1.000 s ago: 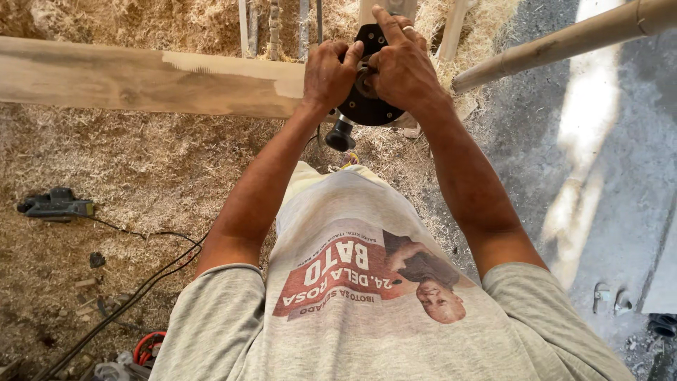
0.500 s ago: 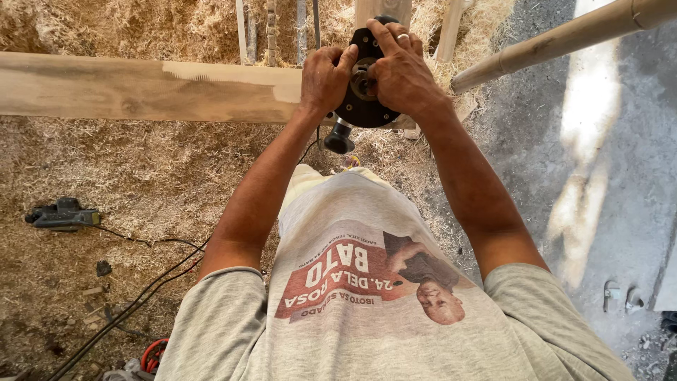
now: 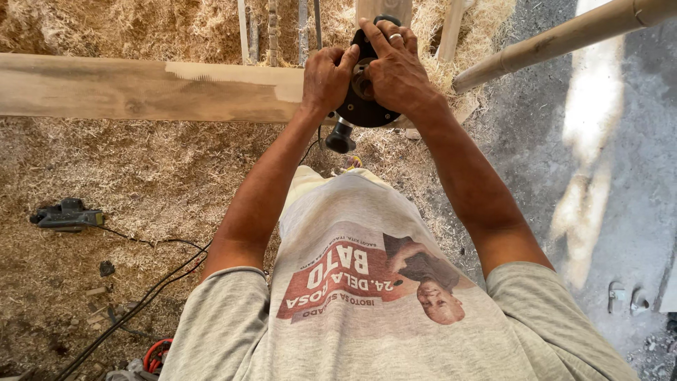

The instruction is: The person uses a handheld router on a wooden beam, then flips the router over and uses a wrench to loosen and change the router bit, handling the small bit and collet by hand before reassembling the tool and continuing to work on the beam.

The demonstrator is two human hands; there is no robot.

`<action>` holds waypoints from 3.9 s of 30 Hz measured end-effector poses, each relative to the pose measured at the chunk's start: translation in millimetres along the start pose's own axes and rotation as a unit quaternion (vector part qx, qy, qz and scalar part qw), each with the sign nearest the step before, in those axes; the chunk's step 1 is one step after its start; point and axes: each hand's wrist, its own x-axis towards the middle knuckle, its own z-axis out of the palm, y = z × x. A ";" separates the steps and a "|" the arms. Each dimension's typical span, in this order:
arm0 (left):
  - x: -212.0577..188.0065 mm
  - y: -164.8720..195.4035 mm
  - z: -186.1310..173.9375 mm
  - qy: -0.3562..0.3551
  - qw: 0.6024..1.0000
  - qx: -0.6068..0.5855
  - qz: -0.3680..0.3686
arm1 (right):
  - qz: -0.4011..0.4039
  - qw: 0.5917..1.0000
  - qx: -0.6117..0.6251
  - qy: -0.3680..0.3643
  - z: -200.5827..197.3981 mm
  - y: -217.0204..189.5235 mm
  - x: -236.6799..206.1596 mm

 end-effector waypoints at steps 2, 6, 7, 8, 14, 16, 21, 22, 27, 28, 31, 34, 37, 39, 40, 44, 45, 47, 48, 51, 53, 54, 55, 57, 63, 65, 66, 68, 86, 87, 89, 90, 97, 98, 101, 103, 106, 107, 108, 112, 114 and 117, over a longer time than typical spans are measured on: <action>1.1 0.0 0.0 0.006 1.000 0.020 0.009 | 0.009 1.000 -0.005 -0.011 5.8 1.6 3.6; 1.6 -2.4 1.0 -0.006 0.999 0.034 0.002 | 0.024 0.999 -0.001 -0.044 14.3 4.9 12.6; 2.1 -3.3 1.2 0.004 0.999 0.029 0.016 | 0.016 0.999 -0.011 -0.036 15.6 6.2 14.2; 1.6 -4.5 1.9 0.013 0.999 0.023 0.029 | 0.005 0.999 0.007 -0.033 16.6 8.0 14.1; 6.0 -11.5 6.4 0.011 0.999 0.044 0.028 | -0.104 0.994 0.021 0.020 20.2 22.8 15.6; 7.5 -13.7 8.2 0.002 0.998 0.058 0.015 | -0.134 0.991 0.000 0.020 22.1 25.8 15.4; 5.7 -14.7 9.5 0.045 0.993 0.087 0.067 | -0.167 0.983 -0.062 0.051 24.8 26.2 18.6; 5.2 -13.8 8.1 0.042 0.994 0.088 0.058 | -0.167 0.983 -0.058 0.046 24.3 25.5 19.2; -0.3 -3.3 -1.9 0.003 1.000 0.007 -0.019 | -0.131 0.991 -0.035 0.008 15.2 20.3 18.7; -0.8 -0.6 -3.8 0.010 1.000 0.017 -0.006 | -0.128 0.992 -0.012 -0.003 12.7 18.8 18.6; -3.0 5.6 -8.0 0.022 0.999 0.031 0.010 | -0.136 0.991 0.008 0.001 6.7 13.9 16.8; -3.3 7.8 -9.6 0.022 1.000 0.021 0.002 | -0.136 0.991 0.004 -0.003 3.0 12.6 17.7; -2.7 5.2 -10.0 0.031 0.999 0.035 0.008 | -0.149 0.989 -0.021 0.017 3.5 13.9 19.2; -2.4 2.1 -9.3 0.031 0.999 0.040 0.003 | -0.148 0.988 -0.026 0.019 5.5 15.2 19.3; -2.0 0.5 -8.8 0.034 0.998 0.041 0.015 | -0.148 0.988 -0.029 0.021 6.7 15.8 19.2; -0.5 -5.5 -7.6 0.020 0.999 0.044 0.002 | -0.146 0.987 -0.056 0.030 10.2 17.8 17.2; -0.4 -6.3 -7.6 0.009 0.999 0.043 -0.016 | -0.143 0.989 -0.038 0.023 10.6 18.3 17.0; -0.4 -7.3 -8.4 0.013 1.000 0.016 -0.005 | -0.141 0.990 -0.022 0.017 10.7 18.9 17.0; -0.8 -7.3 -8.9 0.014 1.000 0.004 0.000 | -0.140 0.990 -0.023 0.017 10.5 19.2 17.1; -1.7 -5.3 -10.1 0.016 0.999 0.035 -0.002 | -0.142 0.990 -0.011 0.010 8.7 19.8 16.6; -2.1 -3.7 -11.1 0.016 0.999 0.039 -0.010 | -0.143 0.990 0.003 0.003 7.2 20.1 15.5; -2.1 -2.9 -11.2 0.016 0.999 0.041 -0.013 | -0.141 0.990 0.008 0.001 6.1 20.7 14.6; -1.8 -2.5 -11.6 0.008 0.999 0.025 -0.027 | -0.140 0.990 0.012 -0.001 5.0 21.2 14.4; -1.8 -2.6 -11.9 -0.009 0.998 -0.006 -0.056 | -0.135 0.991 0.016 -0.002 3.6 21.6 14.1; -2.7 -6.8 -11.5 0.021 1.000 0.022 0.005 | -0.130 0.992 0.003 -0.001 5.8 17.0 18.6; -2.9 -7.6 -11.3 0.026 0.999 0.019 0.016 | -0.134 0.991 0.011 0.005 7.0 15.6 18.8; -2.5 -7.6 -11.3 0.029 0.999 0.017 0.023 | -0.135 0.991 0.016 0.005 7.3 15.6 18.5; -2.1 -7.5 -11.0 0.019 1.000 0.020 0.002 | -0.141 0.990 0.016 0.011 7.4 17.0 17.2; -3.4 -12.3 -10.3 0.020 1.000 0.004 -0.008 | -0.166 0.986 -0.023 -0.010 5.1 6.2 24.4; -3.8 -13.4 -9.7 0.027 1.000 0.011 0.003 | -0.175 0.984 -0.015 -0.003 3.6 6.4 23.1; -3.7 -15.4 -7.9 0.035 0.998 0.033 0.029 | -0.185 0.983 0.001 0.004 1.6 6.4 20.8; -2.9 -16.1 -7.3 0.038 0.997 0.043 0.042 | -0.186 0.982 0.006 0.008 0.3 7.1 20.2; 1.8 -19.0 -9.4 -0.003 0.999 0.024 -0.047 | -0.142 0.990 -0.002 0.020 -14.6 17.8 14.6; 1.2 -19.6 -10.0 0.011 1.000 0.019 -0.022 | -0.142 0.990 0.008 0.016 -15.8 18.2 13.4; -0.2 -21.1 -9.8 0.018 1.000 0.002 -0.004 | -0.141 0.990 0.024 0.013 -15.7 18.0 10.3; -0.5 -22.0 -8.8 0.009 1.000 -0.004 -0.027 | -0.148 0.988 0.024 0.025 -10.8 14.7 10.0; 0.1 -22.1 -6.4 -0.005 0.998 -0.006 -0.056 | -0.144 0.989 0.030 0.020 -2.6 12.1 13.3; 0.3 -22.0 -6.0 -0.005 0.999 -0.002 -0.047 | -0.149 0.988 0.023 0.021 0.0 11.6 14.8; 0.8 -22.0 -6.1 -0.004 0.999 0.003 -0.037 | -0.155 0.988 0.015 0.024 2.3 11.2 17.4; 2.3 -22.0 -6.7 0.016 1.000 0.009 -0.012 | -0.177 0.982 -0.040 0.059 5.2 12.2 22.4; 2.9 -21.9 -6.1 0.010 0.999 0.025 -0.039 | -0.175 0.983 -0.028 0.052 3.4 13.4 22.5; 3.9 -21.5 -5.4 0.003 1.000 0.005 -0.021 | -0.179 0.983 -0.013 0.045 -1.4 14.9 20.3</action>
